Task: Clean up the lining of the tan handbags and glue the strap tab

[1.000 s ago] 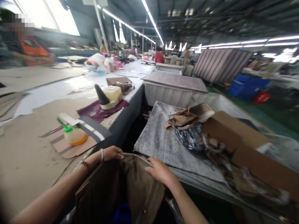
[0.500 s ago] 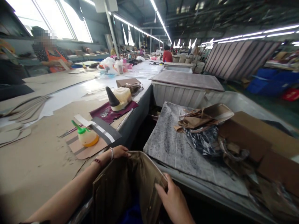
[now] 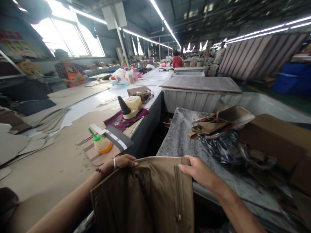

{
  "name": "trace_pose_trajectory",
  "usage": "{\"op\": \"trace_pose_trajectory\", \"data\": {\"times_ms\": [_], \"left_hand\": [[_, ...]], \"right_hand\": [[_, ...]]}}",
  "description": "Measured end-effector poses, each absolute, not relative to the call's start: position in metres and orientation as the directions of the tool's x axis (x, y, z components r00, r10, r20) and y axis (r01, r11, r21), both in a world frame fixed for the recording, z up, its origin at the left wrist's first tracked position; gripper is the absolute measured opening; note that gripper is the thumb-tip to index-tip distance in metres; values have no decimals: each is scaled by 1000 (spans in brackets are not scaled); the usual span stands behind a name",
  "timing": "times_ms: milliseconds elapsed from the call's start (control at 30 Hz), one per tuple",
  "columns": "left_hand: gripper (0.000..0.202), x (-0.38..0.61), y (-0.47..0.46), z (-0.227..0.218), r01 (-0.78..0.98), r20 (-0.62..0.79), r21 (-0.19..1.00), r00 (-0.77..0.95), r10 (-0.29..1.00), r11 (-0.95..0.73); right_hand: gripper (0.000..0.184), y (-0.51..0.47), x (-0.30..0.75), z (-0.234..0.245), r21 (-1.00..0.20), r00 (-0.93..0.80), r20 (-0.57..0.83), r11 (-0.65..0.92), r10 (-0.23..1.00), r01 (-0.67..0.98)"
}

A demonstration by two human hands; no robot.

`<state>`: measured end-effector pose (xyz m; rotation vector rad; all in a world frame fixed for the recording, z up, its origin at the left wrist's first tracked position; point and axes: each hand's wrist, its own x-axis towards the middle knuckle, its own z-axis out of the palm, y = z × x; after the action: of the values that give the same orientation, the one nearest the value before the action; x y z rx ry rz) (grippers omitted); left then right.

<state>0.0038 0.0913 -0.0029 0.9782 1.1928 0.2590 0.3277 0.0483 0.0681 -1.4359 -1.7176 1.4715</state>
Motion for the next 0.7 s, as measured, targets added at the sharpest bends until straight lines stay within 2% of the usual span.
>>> {"op": "trace_pose_trajectory", "data": {"times_ms": [167,333,433,500,567,600,633,700], "left_hand": [[42,9,72,-3,232,-647,750,450,615,619],[37,14,49,5,155,-584,779,534,612,608],[35,17,38,14,141,-575,773,567,590,618],[33,18,31,18,148,-585,760,581,566,633],[33,20,27,21,155,-602,743,581,548,651],[33,21,25,21,157,-611,734,577,542,660],[33,22,24,21,158,-619,727,572,538,669],[32,24,22,19,159,-634,716,555,538,680]], "right_hand": [[37,44,343,69,-926,-354,-323,-215,878,311],[39,34,366,64,-926,-431,-377,-316,820,208],[44,31,378,56,-913,-457,-405,-327,792,243],[45,32,384,46,-914,-483,-392,-270,783,303],[43,33,385,34,-902,-452,-350,-165,820,399],[41,34,383,28,-872,-384,-312,-102,869,479],[38,33,378,22,-814,-281,-236,-31,930,580],[33,26,362,15,-589,-92,54,107,994,801]]}}
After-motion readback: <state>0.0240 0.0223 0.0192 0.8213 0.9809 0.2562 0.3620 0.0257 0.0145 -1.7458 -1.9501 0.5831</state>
